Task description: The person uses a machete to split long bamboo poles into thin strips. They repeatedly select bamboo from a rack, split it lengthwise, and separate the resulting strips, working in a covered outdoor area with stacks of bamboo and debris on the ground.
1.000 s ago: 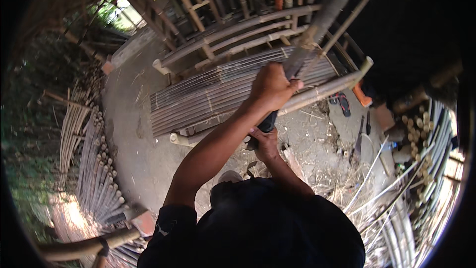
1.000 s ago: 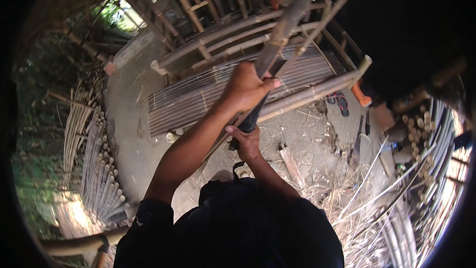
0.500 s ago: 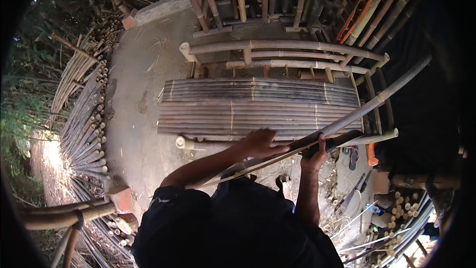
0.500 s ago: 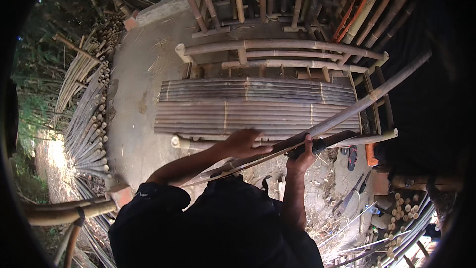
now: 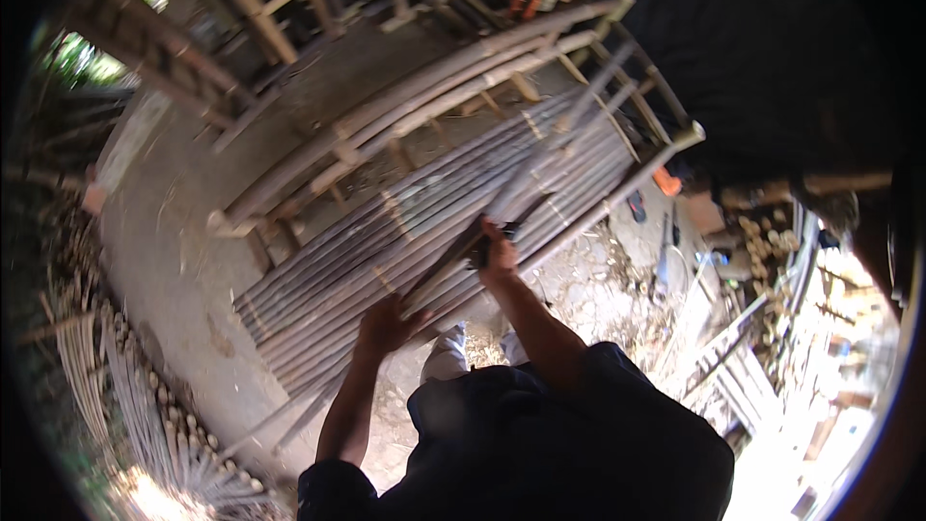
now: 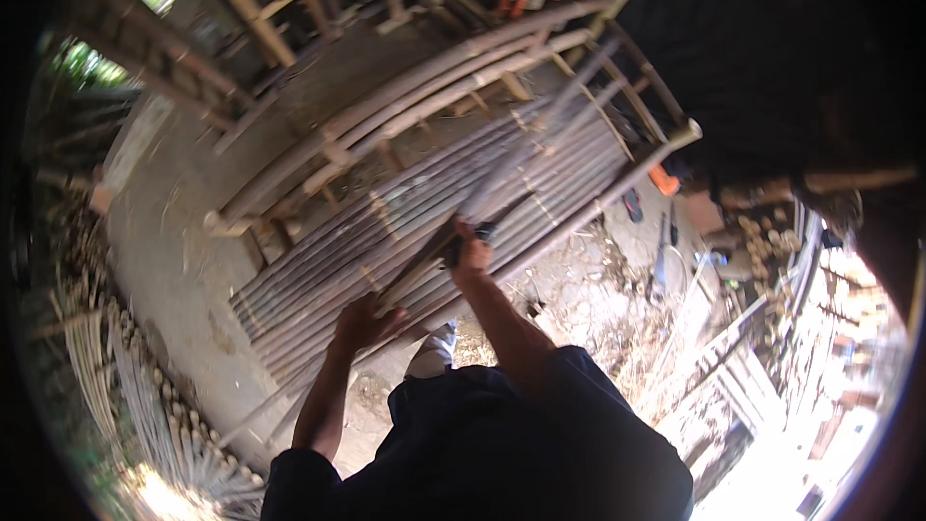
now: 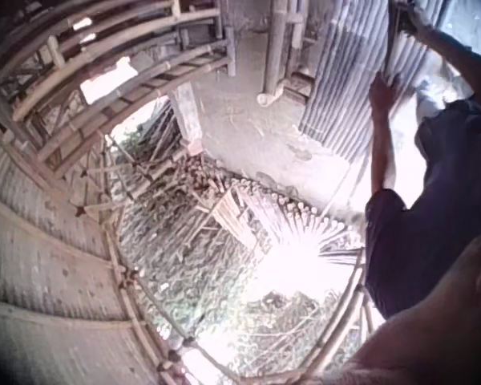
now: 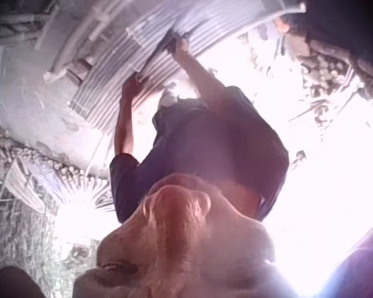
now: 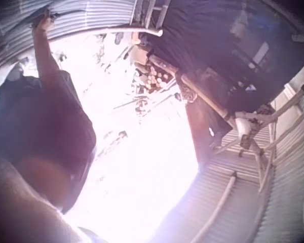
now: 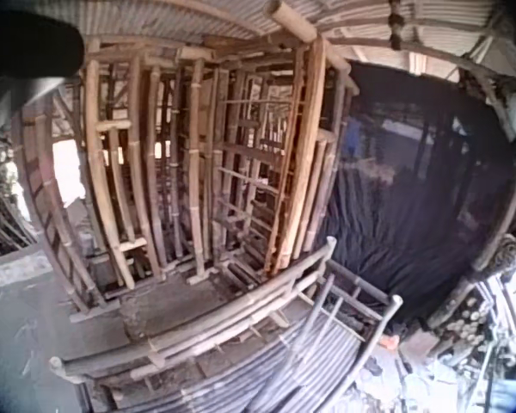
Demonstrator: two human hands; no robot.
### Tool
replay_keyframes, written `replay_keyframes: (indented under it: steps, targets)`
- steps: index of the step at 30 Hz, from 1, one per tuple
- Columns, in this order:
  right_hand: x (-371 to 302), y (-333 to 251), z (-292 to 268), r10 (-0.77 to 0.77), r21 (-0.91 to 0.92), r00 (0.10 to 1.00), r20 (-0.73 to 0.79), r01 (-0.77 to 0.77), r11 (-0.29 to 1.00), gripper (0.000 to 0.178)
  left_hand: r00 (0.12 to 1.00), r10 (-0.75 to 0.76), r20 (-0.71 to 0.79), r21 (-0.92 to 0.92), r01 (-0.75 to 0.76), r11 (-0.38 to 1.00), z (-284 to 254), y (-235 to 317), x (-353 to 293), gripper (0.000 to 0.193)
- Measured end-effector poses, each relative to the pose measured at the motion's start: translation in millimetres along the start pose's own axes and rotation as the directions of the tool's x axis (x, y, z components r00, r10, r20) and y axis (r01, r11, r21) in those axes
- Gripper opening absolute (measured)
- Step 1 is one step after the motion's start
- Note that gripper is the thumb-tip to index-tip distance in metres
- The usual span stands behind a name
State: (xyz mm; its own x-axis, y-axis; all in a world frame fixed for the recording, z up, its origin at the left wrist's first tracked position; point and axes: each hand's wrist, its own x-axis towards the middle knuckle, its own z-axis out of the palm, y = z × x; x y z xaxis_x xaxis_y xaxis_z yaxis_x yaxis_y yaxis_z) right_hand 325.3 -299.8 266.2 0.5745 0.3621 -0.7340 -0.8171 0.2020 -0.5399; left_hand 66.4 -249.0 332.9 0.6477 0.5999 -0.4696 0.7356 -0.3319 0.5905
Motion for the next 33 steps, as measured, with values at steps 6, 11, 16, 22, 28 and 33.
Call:
replay_keyframes:
  steps: [6,11,16,22,28,33]
  targets:
    - [15.1,25.0,49.5,0.158,-0.119,0.971,-0.181,-0.182,0.976,0.043,0.939,-0.21,0.272,-0.035,0.227,0.973,-21.6,-52.5,37.3,0.082]
    - [40.7,35.2,62.6,0.217,-0.178,0.975,-0.058,-0.224,0.958,0.059,0.996,-0.067,0.067,-0.091,0.072,0.993,-27.4,-86.6,64.1,0.073]
    - [79.9,42.6,57.1,0.28,-0.383,0.96,-0.005,-0.26,0.886,0.041,0.978,-0.165,-0.128,0.119,0.18,0.976,-42.3,-94.8,99.1,0.067]
    - [44.8,30.8,-22.5,0.372,-0.563,0.926,0.071,-0.271,0.781,0.03,0.986,-0.06,-0.158,0.178,0.088,0.98,-83.9,-144.4,166.3,0.07]
    - [-22.6,32.5,-169.0,0.419,-0.723,0.875,-0.242,-0.451,0.523,0.033,0.985,-0.055,-0.165,0.304,0.104,0.947,-97.4,-161.7,235.0,0.076]
    - [-80.7,13.1,-252.7,0.36,-0.586,0.808,-0.466,-0.587,0.558,0.028,0.983,-0.157,-0.09,0.278,0.176,0.944,-71.3,-214.6,301.4,0.088]
